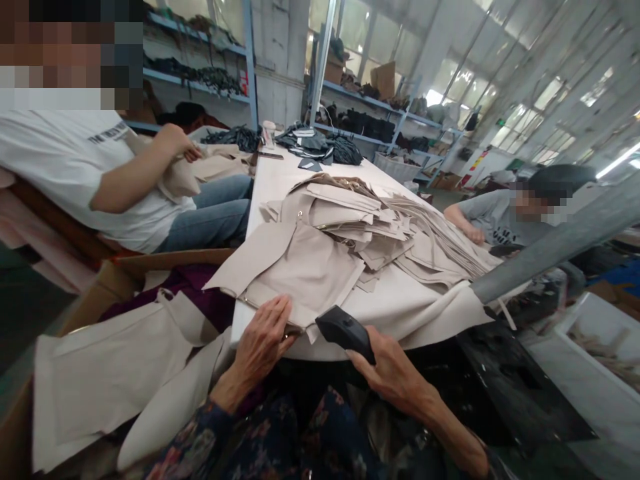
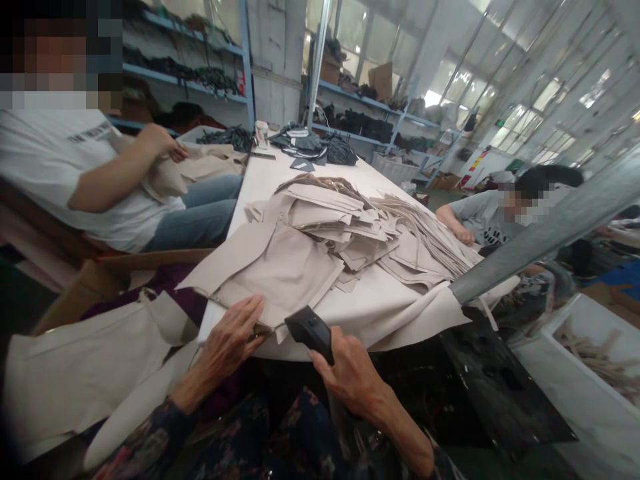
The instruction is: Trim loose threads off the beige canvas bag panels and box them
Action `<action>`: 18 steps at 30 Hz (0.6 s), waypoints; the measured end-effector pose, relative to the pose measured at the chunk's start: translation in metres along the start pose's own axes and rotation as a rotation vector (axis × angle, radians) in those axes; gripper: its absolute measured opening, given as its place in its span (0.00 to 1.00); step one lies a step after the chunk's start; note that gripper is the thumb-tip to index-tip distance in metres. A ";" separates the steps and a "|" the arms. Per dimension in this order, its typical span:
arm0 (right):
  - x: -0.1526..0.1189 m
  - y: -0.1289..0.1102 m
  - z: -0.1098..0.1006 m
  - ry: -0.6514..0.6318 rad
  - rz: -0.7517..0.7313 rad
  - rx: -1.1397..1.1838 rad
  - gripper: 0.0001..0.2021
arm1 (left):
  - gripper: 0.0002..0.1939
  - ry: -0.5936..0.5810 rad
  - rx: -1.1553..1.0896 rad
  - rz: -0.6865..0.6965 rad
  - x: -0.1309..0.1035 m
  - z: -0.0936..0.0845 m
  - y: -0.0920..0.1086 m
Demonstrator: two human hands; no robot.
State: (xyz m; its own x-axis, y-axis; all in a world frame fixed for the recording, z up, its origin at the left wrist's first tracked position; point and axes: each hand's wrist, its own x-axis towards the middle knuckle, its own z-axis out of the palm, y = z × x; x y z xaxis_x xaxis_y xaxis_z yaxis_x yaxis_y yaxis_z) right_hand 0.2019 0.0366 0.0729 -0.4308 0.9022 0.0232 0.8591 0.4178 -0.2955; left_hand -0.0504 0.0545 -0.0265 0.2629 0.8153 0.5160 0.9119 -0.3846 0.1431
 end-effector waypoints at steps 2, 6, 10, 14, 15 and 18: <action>0.012 -0.006 0.007 -0.032 -0.022 -0.032 0.13 | 0.29 -0.013 -0.007 -0.008 0.000 -0.001 0.000; 0.033 -0.018 0.010 -0.072 -0.035 -0.034 0.11 | 0.29 -0.051 -0.028 -0.011 0.001 -0.004 -0.002; 0.045 -0.018 -0.003 -0.036 0.025 0.029 0.11 | 0.29 -0.061 -0.052 -0.030 0.003 -0.005 -0.002; 0.038 -0.004 -0.024 0.027 0.122 0.085 0.12 | 0.30 -0.060 -0.089 -0.051 0.003 -0.006 0.002; 0.034 0.000 -0.027 0.031 0.140 0.096 0.13 | 0.30 -0.055 -0.117 -0.041 0.003 -0.008 0.001; 0.021 0.005 -0.027 0.040 0.129 0.124 0.13 | 0.24 0.031 -0.248 -0.049 0.002 -0.017 -0.008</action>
State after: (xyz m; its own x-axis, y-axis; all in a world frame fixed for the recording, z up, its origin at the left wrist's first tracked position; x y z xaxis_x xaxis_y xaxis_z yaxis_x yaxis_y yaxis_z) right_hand 0.2049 0.0610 0.0979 -0.3058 0.9520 0.0149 0.8649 0.2843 -0.4136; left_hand -0.0632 0.0516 -0.0123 0.2075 0.8233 0.5282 0.8173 -0.4427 0.3689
